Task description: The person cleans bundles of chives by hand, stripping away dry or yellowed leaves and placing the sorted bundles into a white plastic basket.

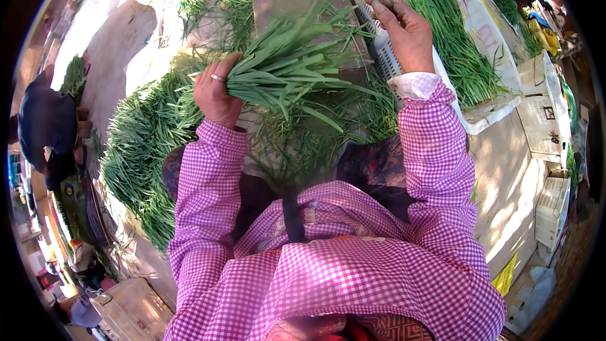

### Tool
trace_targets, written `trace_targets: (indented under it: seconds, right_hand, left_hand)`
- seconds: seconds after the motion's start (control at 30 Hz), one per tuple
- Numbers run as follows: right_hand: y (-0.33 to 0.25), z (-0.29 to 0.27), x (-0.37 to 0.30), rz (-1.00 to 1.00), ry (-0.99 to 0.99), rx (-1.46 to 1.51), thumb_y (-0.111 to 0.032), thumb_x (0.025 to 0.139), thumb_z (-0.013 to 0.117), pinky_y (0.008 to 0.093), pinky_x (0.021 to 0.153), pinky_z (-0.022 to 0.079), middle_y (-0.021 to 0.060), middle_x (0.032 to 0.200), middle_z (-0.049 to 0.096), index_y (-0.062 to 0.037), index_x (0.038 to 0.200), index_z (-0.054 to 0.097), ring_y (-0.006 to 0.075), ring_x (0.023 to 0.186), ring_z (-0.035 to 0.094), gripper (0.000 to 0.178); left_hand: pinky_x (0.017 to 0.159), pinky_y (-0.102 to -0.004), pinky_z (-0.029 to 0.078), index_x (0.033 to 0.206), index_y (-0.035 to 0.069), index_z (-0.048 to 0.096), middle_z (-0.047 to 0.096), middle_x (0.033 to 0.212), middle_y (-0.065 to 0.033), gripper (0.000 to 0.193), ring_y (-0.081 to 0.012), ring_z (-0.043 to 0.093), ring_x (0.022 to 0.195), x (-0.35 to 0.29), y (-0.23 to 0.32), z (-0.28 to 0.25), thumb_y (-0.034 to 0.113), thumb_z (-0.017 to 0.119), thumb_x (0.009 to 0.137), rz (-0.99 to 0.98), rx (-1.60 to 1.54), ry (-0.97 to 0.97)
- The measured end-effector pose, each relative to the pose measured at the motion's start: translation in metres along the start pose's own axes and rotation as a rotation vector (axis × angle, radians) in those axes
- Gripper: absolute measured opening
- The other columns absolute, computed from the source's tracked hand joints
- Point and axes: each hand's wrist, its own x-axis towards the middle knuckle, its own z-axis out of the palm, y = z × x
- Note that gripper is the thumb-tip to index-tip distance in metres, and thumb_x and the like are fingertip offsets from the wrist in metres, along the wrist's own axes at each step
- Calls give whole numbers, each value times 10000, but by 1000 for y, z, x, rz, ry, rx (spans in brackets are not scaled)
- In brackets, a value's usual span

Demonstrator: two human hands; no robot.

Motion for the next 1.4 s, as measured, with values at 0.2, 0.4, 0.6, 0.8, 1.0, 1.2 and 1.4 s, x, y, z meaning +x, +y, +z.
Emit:
trace_targets:
  seconds: [0.2,0.4,0.6,0.8,1.0,1.2,1.4]
  right_hand:
    - [-22,1,-9,-11,-243,280,-217,847,646,243,752,457,16,808,644,-60,955,681,115,769,594,194]
    - [-30,21,-28,-193,-400,24,-185,803,688,263,712,471,39,893,625,-81,931,669,141,755,604,166]
    - [-20,34,-39,-127,-360,127,-142,823,657,275,603,485,45,778,642,-45,938,636,137,665,599,152]
    - [-24,17,-18,134,-41,387,-102,862,611,228,581,492,22,714,621,0,885,645,71,567,513,110]
    - [-38,-3,-12,32,-139,494,-144,869,616,218,571,478,14,695,590,5,880,639,60,543,505,151]
    - [-51,17,-37,-355,-430,-164,-309,776,701,265,512,462,19,672,615,-85,880,633,123,561,587,256]
    - [-34,34,-48,-585,-321,-338,-170,783,679,299,478,456,48,675,608,-95,811,599,248,543,575,113]
  left_hand:
    - [655,-321,399,1015,194,636,558,736,-1,361,-189,562,708,13,-12,-28,203,683,657,94,350,11]
    - [679,-325,405,1034,214,634,540,729,5,394,-184,557,717,11,-15,-30,143,677,649,65,386,-6]
    - [669,-324,409,1031,222,637,522,707,5,388,-185,554,694,13,-11,-27,150,667,651,128,410,-1]
    - [651,-331,412,1023,242,636,515,696,5,396,-187,554,678,12,-3,-22,141,652,640,196,422,-44]
    - [641,-343,410,1014,239,628,516,697,0,443,-193,553,683,8,-17,-24,35,621,621,112,477,-115]
    - [630,-350,405,1016,240,621,513,702,1,438,-198,547,679,7,-16,-22,35,630,629,102,514,-139]
    - [635,-347,410,1010,238,619,498,689,7,399,-189,542,666,7,-12,-16,63,626,652,145,484,-183]
